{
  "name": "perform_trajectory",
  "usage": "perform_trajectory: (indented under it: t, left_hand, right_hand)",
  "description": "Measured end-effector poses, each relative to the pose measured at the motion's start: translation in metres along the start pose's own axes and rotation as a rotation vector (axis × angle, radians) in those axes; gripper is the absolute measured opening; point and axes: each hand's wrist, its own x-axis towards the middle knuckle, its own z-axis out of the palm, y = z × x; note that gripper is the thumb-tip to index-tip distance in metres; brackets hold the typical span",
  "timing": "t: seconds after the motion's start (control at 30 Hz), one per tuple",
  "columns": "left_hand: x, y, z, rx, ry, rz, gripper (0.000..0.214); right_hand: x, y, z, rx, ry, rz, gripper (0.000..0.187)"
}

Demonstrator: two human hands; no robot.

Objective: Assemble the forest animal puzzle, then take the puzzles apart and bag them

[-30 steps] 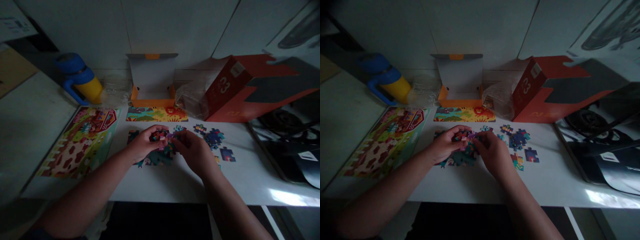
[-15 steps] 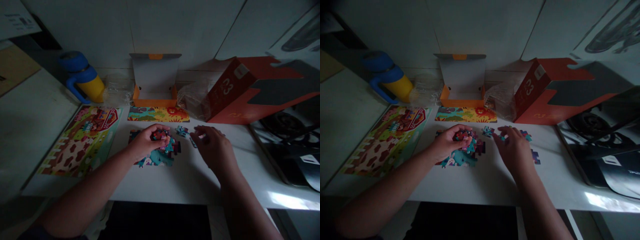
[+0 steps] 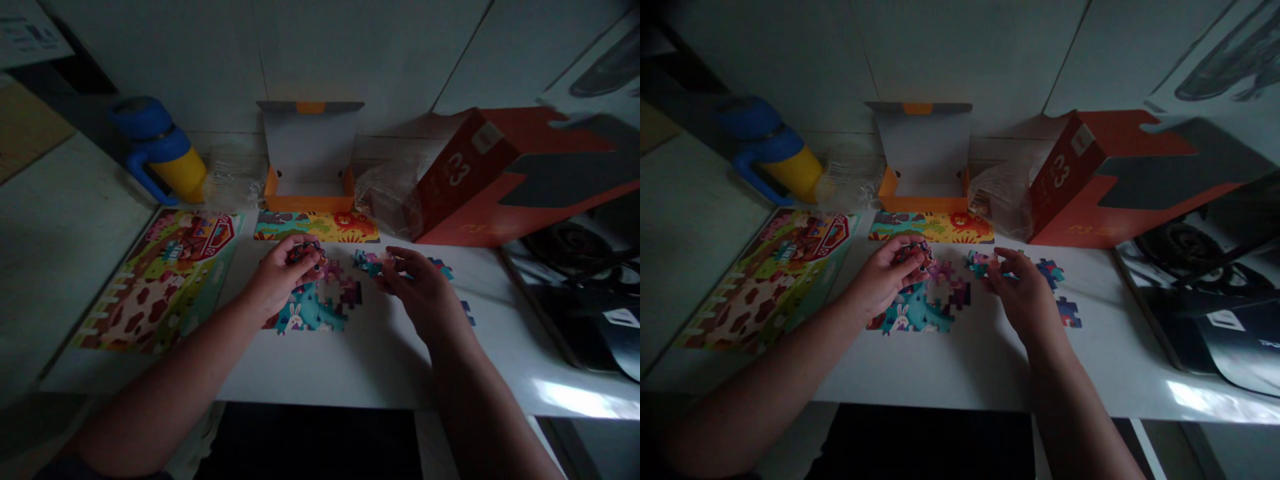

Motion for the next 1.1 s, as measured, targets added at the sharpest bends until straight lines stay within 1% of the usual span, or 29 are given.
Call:
perform_trajectory:
  t: [0.07,0.17,0.27,0.4,0.53,0.67,0.8,0.9,1.1]
  left_hand:
    - [0.002,0.002,-0.001,-0.024,0.043,0.019,0.041]
    - [0.005,0.003,-0.001,-0.051,0.078,0.028,0.041]
    - [0.005,0.002,-0.003,-0.053,0.077,0.029,0.039]
    - [0.006,0.001,-0.004,-0.035,0.077,0.025,0.038]
    - [0.005,0.003,-0.002,-0.018,0.096,0.003,0.036]
    - [0.005,0.004,-0.001,-0.018,0.115,-0.009,0.034]
    - [0.005,0.005,0.0,-0.023,0.111,-0.007,0.034]
    - [0.004,0.005,0.001,-0.02,0.108,-0.01,0.032]
    - [0.003,0.006,0.001,-0.023,0.107,-0.014,0.034]
  right_hand:
    - [-0.001,0.001,0.0,-0.053,-0.04,0.008,0.054]
    - [-0.006,-0.001,0.007,-0.21,-0.124,-0.016,0.046]
    - [-0.011,-0.011,0.017,-0.335,-0.191,-0.03,0.036]
    - [-0.012,-0.025,0.032,-0.414,-0.297,-0.042,0.025]
    - [-0.009,-0.029,0.044,-0.496,-0.372,-0.101,0.016]
    - [-0.008,-0.026,0.051,-0.53,-0.379,-0.155,0.013]
    - [-0.012,-0.026,0.054,-0.628,-0.319,-0.214,0.017]
    - [-0.014,-0.024,0.054,-0.661,-0.279,-0.254,0.022]
    - [-0.014,-0.022,0.054,-0.705,-0.243,-0.251,0.019]
